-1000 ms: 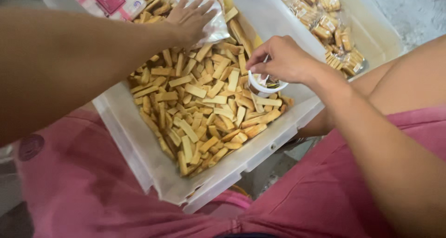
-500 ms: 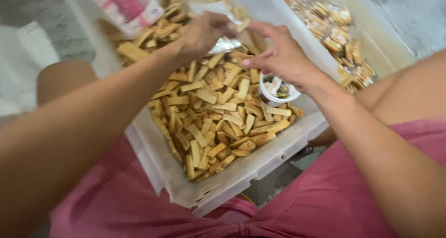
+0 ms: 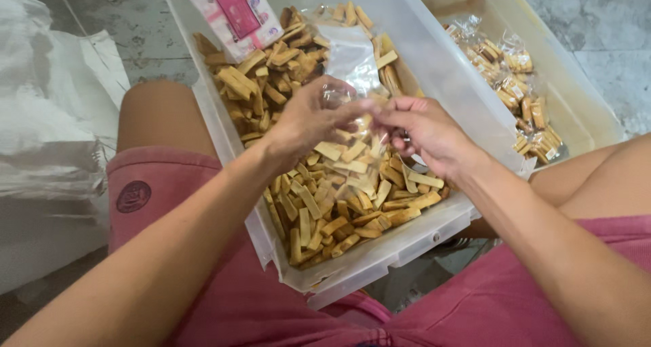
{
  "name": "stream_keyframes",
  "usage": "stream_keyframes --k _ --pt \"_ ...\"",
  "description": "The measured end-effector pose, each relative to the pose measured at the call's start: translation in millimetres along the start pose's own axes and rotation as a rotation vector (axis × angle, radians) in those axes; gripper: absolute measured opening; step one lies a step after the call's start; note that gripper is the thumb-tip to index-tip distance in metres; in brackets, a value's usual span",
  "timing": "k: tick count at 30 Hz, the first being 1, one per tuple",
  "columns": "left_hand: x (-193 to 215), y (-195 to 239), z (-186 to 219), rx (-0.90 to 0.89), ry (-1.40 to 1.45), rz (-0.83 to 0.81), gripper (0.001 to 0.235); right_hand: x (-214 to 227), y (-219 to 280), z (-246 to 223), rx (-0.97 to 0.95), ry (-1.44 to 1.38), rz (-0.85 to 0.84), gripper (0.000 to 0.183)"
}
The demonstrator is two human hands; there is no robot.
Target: The person sits on the floor and packs rectangular snack pieces from a large plastic container into small clear plastic bags. They repeatedly fill each bag, tie it with a small rubber band from a nearby cup, and place the sealed bag aside.
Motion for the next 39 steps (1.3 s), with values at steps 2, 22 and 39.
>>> stream_keyframes --k 2,22,39 --pt "13 -1 12 -0.142 0.087 0.106 0.034 -6 7 -1 -0.019 0.054 0.005 0.021" --pt "8 15 -29 0.483 0.383 0.090 0.042 -58 25 6 -0.275 -0.662 -0.438 0.019" --pt "-29 44 5 0.238 0.460 -0.562 0.051 -38 35 -15 -0.218 -0.741 -0.603 0.041"
Point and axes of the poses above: each hand's wrist, its own y-axis away from the middle knuckle, its own x-axis out of the back of the hand, z = x × y, the point moved 9 cm from there along -y, towards the middle knuckle, and after that the axes turned 7 degrees about z, right-handed, at the moved point
